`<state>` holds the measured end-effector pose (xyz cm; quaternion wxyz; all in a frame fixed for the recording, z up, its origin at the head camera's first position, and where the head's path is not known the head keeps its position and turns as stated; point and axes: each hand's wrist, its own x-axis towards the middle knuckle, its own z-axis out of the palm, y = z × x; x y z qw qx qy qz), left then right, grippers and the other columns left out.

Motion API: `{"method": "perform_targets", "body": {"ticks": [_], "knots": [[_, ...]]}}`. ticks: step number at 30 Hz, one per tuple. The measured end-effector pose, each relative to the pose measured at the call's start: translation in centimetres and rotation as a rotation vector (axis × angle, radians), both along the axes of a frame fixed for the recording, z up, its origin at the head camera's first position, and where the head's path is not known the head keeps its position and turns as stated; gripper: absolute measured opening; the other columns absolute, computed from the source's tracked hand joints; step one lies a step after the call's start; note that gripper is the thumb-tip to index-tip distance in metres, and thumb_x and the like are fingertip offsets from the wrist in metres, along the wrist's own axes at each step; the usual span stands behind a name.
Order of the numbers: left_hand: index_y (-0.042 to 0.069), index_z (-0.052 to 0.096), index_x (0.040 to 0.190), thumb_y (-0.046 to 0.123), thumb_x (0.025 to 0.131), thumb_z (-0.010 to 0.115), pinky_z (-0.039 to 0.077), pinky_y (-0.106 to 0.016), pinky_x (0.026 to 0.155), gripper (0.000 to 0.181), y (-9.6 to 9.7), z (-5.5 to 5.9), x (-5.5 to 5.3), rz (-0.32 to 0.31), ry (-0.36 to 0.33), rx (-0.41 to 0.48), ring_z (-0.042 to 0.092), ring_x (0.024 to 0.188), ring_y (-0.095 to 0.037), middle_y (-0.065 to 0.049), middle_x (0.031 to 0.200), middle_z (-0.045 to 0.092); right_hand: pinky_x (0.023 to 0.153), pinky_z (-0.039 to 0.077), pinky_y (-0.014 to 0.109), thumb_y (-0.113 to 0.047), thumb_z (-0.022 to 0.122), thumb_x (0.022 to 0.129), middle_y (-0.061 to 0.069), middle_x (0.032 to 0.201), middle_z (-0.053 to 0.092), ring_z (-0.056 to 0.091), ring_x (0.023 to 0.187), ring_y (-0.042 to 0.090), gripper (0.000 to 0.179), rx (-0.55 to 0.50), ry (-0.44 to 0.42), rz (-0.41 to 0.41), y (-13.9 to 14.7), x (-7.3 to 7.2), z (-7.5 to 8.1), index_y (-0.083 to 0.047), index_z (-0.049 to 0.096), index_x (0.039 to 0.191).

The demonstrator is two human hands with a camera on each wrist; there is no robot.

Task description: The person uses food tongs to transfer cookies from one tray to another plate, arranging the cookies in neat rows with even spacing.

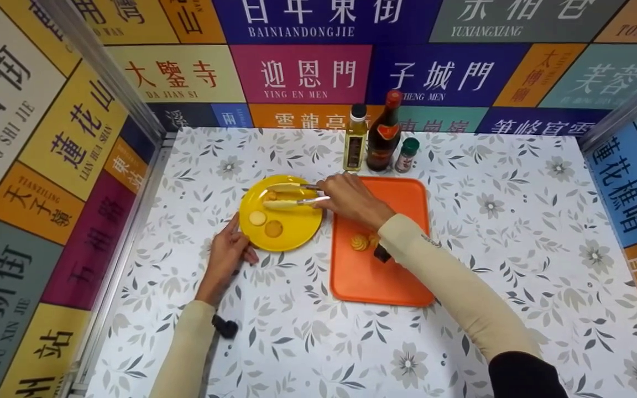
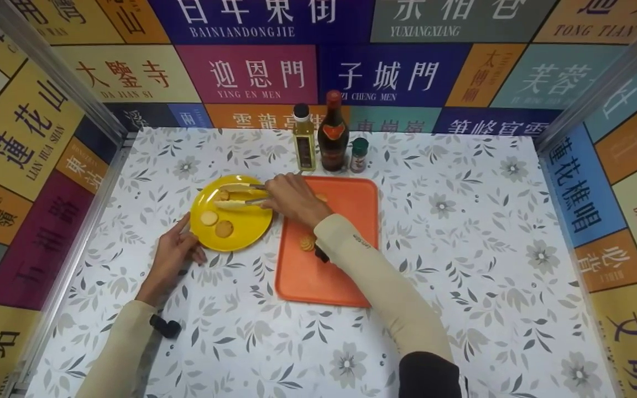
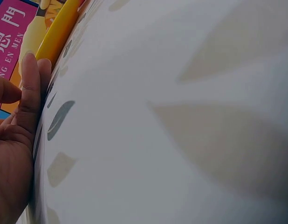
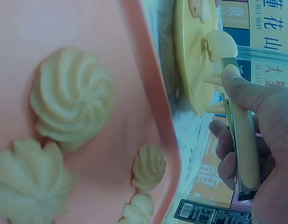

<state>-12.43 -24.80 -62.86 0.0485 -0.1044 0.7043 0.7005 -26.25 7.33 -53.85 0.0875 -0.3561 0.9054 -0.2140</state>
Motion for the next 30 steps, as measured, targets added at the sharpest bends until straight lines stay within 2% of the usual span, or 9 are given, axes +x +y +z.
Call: {"method": "perform_targets", "body": {"ticks": [6,13,22,30], "knots": [[0.015,0.031,0.175,0.001,0.107,0.056,0.067,-0.036,0.058,0.073,-0.1,-0.1,0.0,-0.005,0.002,0.008,0.071,0.059,-0.027,-0.028,0.083,0.069,0.074,0.05,0.038,-0.046,0.075,0.104,0.009,0.093,0.073,0.063,0.079,0.027,0.05,0.049,-0.002,-0.013,-0.3,0.1,0.1,-0.003,0.079,0.13],[0.01,0.029,0.175,0.002,0.108,0.055,0.066,-0.036,0.057,0.072,-0.3,-0.2,0.1,-0.033,0.066,-0.073,0.072,0.058,-0.028,-0.027,0.079,0.071,0.068,0.053,0.037,-0.043,0.076,0.105,0.009,0.094,0.076,0.069,0.077,0.025,0.046,0.03,0.035,0.011,-0.2,0.3,-0.1,-0.003,0.08,0.127],[0.011,0.029,0.175,0.003,0.108,0.056,0.066,-0.037,0.057,0.073,-0.1,0.0,0.2,-0.022,0.043,-0.051,0.07,0.057,-0.029,-0.028,0.079,0.071,0.072,0.053,0.036,-0.042,0.078,0.104,0.008,0.094,0.077,0.068,0.08,0.024,0.046,0.04,0.022,-0.007,-0.2,0.6,-0.3,-0.003,0.08,0.129],[0.013,0.029,0.175,0.002,0.107,0.056,0.066,-0.037,0.057,0.073,-0.1,0.0,0.1,-0.018,0.03,-0.039,0.071,0.058,-0.029,-0.028,0.082,0.071,0.071,0.052,0.032,-0.043,0.076,0.105,0.007,0.089,0.073,0.065,0.077,0.023,0.052,0.044,-0.023,-0.017,-0.8,1.2,-0.4,-0.004,0.076,0.139]]}}
